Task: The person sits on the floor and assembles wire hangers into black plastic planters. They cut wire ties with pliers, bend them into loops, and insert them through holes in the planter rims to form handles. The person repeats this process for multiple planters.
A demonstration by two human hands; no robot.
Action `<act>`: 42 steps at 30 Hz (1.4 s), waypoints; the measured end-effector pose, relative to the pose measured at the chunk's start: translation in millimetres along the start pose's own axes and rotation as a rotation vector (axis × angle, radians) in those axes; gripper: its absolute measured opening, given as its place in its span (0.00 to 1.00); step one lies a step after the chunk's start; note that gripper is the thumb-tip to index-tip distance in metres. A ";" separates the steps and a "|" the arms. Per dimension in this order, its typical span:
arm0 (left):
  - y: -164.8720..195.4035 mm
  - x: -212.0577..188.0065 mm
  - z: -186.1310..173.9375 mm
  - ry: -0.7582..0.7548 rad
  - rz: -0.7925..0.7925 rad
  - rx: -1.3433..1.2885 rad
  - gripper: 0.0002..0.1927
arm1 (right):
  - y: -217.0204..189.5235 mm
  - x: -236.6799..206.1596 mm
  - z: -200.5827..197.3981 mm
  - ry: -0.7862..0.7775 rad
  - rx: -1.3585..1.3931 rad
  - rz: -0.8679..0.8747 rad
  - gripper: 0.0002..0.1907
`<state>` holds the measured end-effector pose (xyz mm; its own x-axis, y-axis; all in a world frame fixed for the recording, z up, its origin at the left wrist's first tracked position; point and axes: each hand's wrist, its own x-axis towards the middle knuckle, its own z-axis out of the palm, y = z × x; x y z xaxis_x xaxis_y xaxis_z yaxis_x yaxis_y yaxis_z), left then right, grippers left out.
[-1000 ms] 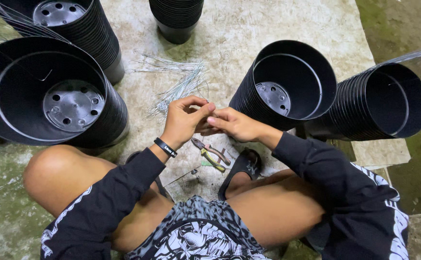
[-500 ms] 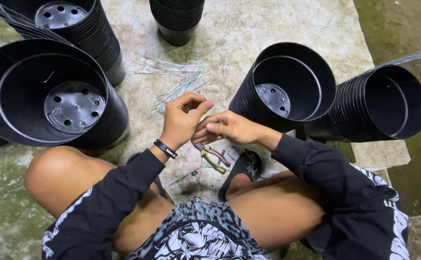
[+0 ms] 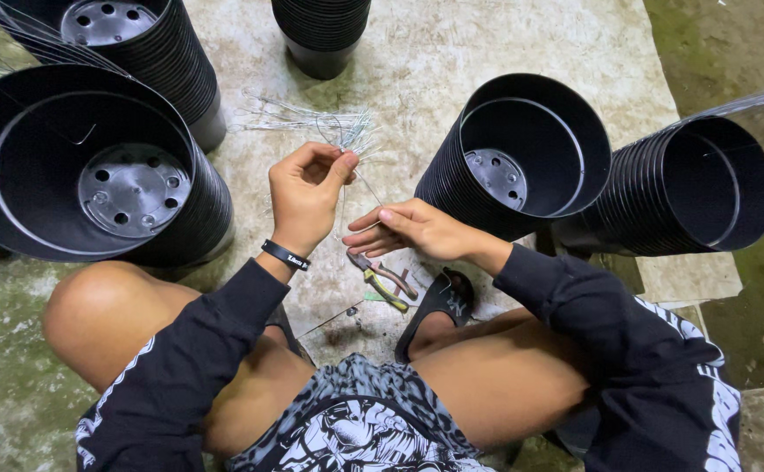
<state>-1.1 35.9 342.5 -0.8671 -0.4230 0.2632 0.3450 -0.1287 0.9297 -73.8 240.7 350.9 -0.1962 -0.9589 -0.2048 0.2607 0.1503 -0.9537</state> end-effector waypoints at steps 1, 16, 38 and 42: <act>-1.5 1.0 -0.1 -0.001 -0.012 -0.023 0.06 | -1.7 -0.4 -1.0 0.017 -0.059 0.003 0.28; 36.3 44.3 -74.0 0.095 -0.005 -0.170 0.09 | -65.6 -55.5 13.8 0.051 -0.638 0.261 0.18; 27.7 43.5 -59.6 0.123 0.255 0.111 0.07 | -48.2 -54.4 -0.3 0.148 -0.844 0.152 0.15; 29.5 42.1 -55.5 0.083 0.139 0.006 0.08 | -50.7 -57.8 -3.5 0.044 -0.757 0.276 0.15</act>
